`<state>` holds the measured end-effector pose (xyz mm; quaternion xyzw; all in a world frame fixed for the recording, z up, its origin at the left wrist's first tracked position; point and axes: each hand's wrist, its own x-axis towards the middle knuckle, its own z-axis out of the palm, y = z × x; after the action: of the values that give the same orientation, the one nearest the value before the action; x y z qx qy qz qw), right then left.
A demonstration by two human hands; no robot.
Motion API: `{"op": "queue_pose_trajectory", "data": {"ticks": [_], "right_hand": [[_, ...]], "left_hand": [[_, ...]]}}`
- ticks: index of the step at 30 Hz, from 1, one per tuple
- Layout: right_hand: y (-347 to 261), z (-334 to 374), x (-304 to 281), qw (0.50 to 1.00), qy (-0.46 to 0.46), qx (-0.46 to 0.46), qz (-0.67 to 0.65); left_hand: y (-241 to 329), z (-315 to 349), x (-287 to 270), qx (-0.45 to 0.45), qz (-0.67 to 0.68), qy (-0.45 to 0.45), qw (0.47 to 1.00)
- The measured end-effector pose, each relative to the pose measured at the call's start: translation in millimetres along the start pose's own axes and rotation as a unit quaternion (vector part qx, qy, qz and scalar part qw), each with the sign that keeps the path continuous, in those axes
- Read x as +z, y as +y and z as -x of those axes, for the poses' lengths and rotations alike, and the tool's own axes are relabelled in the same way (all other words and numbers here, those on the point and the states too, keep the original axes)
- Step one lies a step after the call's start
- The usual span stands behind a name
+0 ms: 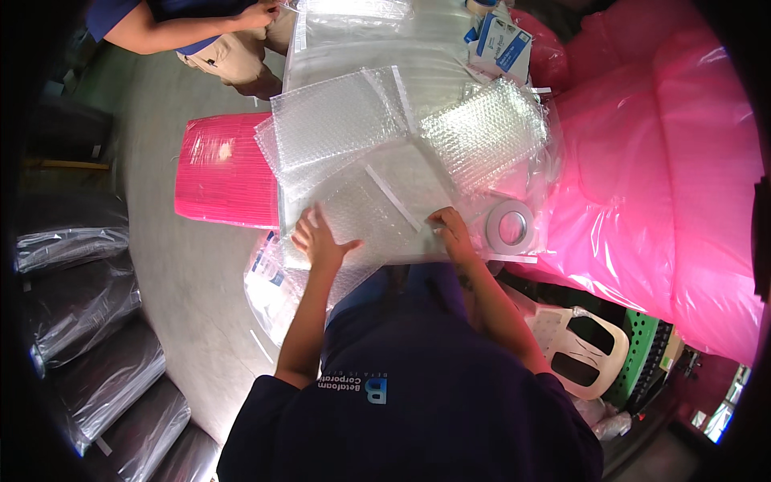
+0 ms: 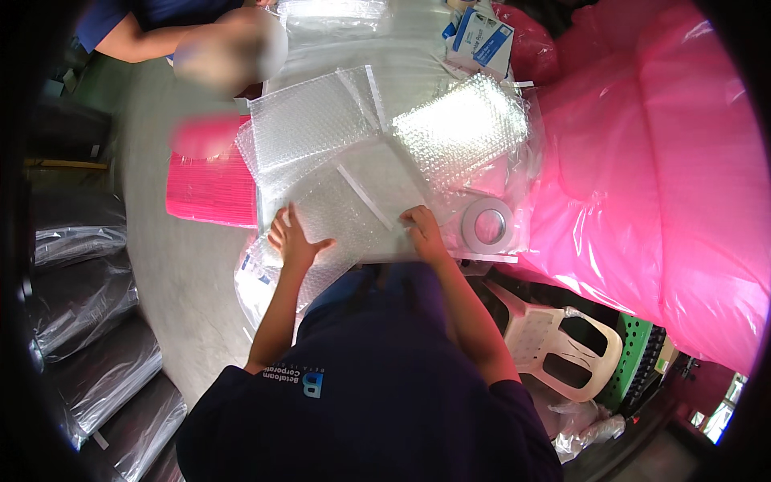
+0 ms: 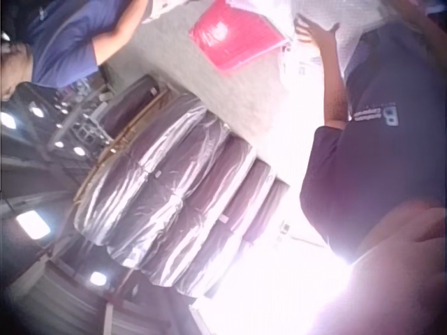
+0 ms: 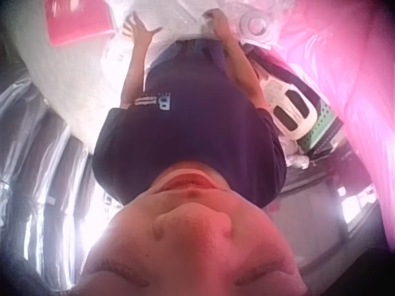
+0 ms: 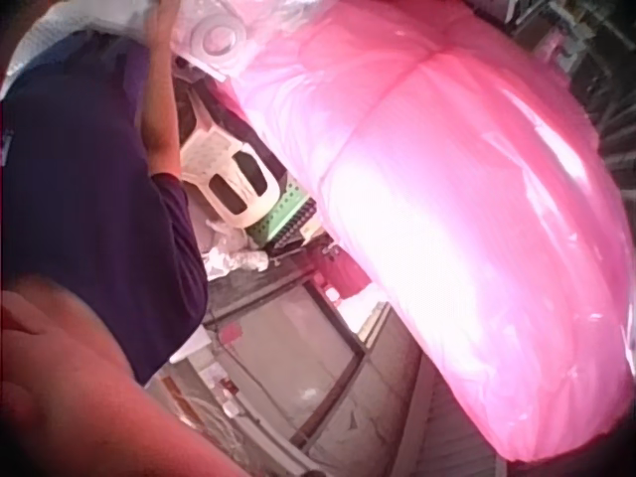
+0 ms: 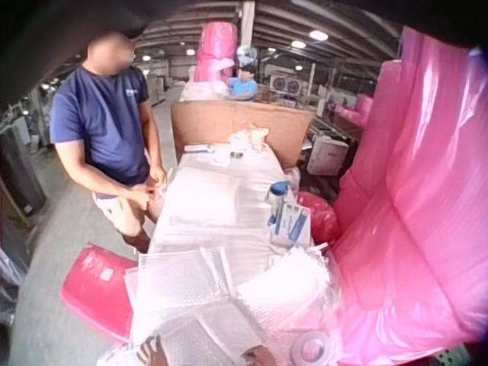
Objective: The person repeatedly pulls bubble wrap from a large roll, folds it into smaller sheets, and secures the edges with clear packing tape. The person stacks the finished sheets on a table and occasionally moves the large roll to a different location.
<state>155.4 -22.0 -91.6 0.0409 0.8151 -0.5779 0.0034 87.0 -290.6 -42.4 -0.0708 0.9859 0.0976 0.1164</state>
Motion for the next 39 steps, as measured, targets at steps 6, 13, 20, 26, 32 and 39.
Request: {"op": "queue_pose_trajectory", "data": {"ticks": [6, 13, 20, 26, 32, 39], "right_hand": [[-21.8, 12.4, 2.2, 0.978, -0.045, -0.072, 0.19], [-29.2, 28.5, 9.7, 0.956, -0.033, -0.054, 0.286], [-22.0, 33.4, 14.6, 0.948, -0.049, -0.078, 0.306], [-32.1, 37.0, 6.7, 0.972, -0.062, 0.019, 0.227], [-14.9, 43.4, 19.1, 0.982, -0.065, 0.066, 0.161], [25.3, 36.9, 17.5, 0.996, -0.043, 0.069, 0.04]], "left_hand": [[-31.1, -44.1, -48.9, 0.238, 0.077, -0.119, 0.961], [47.4, -204.7, -116.7, 0.271, -0.014, 0.075, 0.96], [178.8, -202.0, 22.6, 0.387, 0.269, 0.09, 0.878], [254.5, -116.5, 32.7, 0.332, -0.049, 0.009, 0.942], [221.4, -79.6, -11.6, 0.329, 0.244, 0.06, 0.91], [6.1, -55.2, -90.1, 0.196, 0.157, -0.173, 0.952]]}}
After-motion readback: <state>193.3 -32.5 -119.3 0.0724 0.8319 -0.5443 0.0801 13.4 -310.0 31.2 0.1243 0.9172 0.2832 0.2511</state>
